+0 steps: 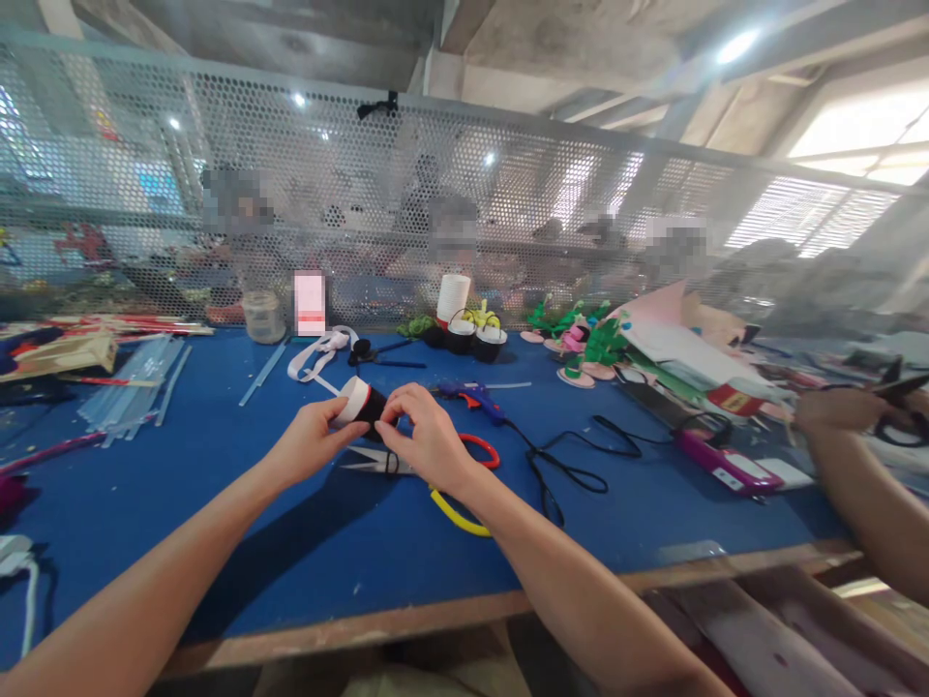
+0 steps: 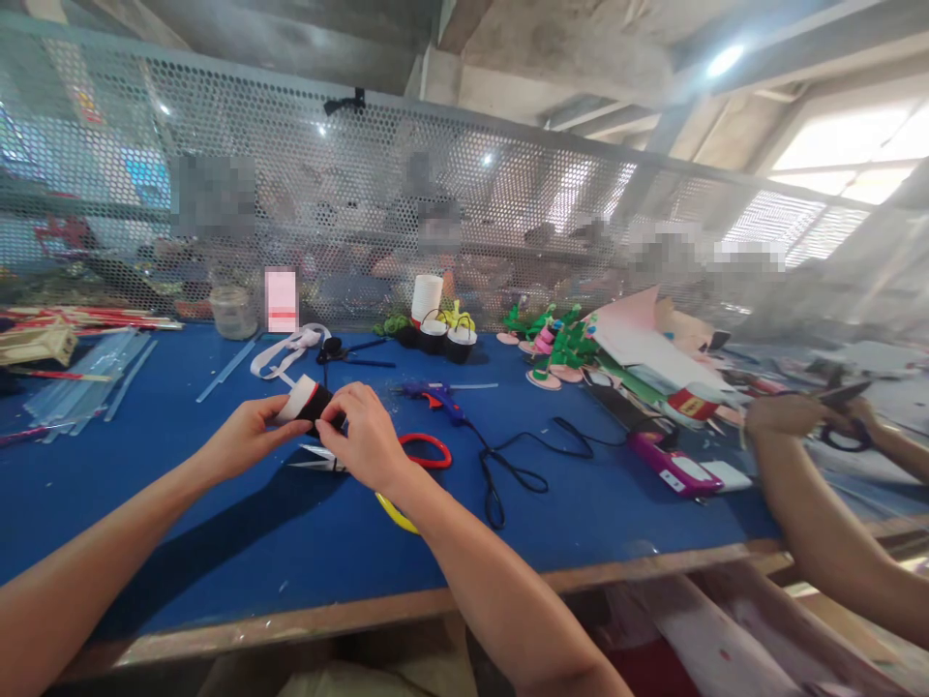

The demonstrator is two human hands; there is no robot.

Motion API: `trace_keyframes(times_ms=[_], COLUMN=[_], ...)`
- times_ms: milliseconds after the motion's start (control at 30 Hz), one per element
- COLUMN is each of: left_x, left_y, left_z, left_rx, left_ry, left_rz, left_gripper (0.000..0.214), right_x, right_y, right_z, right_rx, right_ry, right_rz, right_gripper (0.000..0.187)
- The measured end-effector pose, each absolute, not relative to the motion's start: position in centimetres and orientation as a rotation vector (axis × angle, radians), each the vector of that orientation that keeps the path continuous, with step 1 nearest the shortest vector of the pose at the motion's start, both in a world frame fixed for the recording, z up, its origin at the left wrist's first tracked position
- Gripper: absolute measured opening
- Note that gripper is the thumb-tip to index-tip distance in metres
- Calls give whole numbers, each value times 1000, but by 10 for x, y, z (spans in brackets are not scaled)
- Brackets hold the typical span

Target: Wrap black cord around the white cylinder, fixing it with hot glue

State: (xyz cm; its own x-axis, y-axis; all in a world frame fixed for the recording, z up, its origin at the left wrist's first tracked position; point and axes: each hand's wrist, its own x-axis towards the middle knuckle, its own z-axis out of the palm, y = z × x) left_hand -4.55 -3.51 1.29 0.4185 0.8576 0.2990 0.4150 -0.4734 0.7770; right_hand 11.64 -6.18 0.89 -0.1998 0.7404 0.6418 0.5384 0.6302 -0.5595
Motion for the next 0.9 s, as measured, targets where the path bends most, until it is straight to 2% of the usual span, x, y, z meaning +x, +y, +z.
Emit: trace_keyframes(times_ms=[233, 367, 667, 767, 900], left_x=[-46, -48, -59, -66, -71], left_y=[-35, -32, -18, -14, -11], left_z=[11, 14, 24, 29, 30], left_rx=[2013, 1903, 976, 834, 774], left_ry=[1117, 1219, 887, 803, 757], left_rz=[992, 1086, 1520, 1581, 1630], left_gripper=[21, 21, 23, 17, 14], right_x=[110, 110, 120, 124, 125], right_y=[-66, -67, -62, -57, -52], right_z=[6, 8, 5, 3, 2], right_rx=[-1122, -1160, -1323, -1410, -1454], right_ry=[-1727, -1796, -2116, -2128, -2072], right_rz=[817, 986, 822, 666, 661], right_gripper=[8, 10, 18, 18, 17])
